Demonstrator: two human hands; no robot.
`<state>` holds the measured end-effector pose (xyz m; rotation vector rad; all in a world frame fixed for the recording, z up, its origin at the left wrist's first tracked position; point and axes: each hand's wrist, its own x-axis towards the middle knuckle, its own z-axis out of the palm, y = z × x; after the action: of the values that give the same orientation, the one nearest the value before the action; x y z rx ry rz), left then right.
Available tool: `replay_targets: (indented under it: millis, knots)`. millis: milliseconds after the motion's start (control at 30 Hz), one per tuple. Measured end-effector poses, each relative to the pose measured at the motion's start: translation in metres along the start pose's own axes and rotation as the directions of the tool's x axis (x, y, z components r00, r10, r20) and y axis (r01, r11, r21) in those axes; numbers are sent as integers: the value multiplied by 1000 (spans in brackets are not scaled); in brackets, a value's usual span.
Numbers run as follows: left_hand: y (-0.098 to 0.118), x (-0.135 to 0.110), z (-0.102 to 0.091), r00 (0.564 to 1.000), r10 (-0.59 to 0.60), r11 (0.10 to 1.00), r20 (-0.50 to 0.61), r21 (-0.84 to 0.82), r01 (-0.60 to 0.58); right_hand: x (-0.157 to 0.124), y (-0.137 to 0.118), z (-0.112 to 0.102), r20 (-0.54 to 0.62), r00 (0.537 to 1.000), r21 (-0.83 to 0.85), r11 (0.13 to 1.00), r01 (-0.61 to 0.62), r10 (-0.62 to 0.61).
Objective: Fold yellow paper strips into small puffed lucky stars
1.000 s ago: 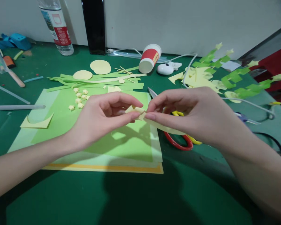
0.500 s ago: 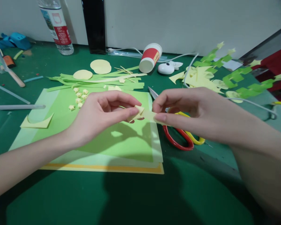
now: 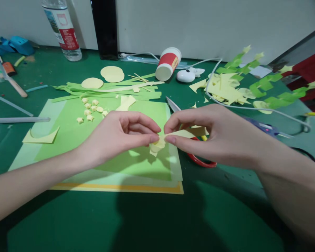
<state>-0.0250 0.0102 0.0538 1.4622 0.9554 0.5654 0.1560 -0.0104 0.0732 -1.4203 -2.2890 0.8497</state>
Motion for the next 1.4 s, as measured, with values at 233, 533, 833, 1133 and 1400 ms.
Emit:
replay_targets:
  millis: [233,533,833,1133,1400]
  knots:
    - [-1,-1,-2,997,-75,992,22,104,72,0,-1,1,61,998,-8,1000,-11,12]
    - [-2,-3,2,998,44,987,-37,155,-38,1,-3,7,31,999,114,993,-26,23]
    - [0,-5,3,997,79,988,-10,137,-76,1,-4,7,40,999,129,991,-36,31]
    - [2,-9,7,990,137,980,-39,153,-130,1,-5,7,37,998,149,988,-49,44]
    - [3,-9,5,967,208,977,-145,77,-199,1,-5,9,-228,973,214,977,24,26]
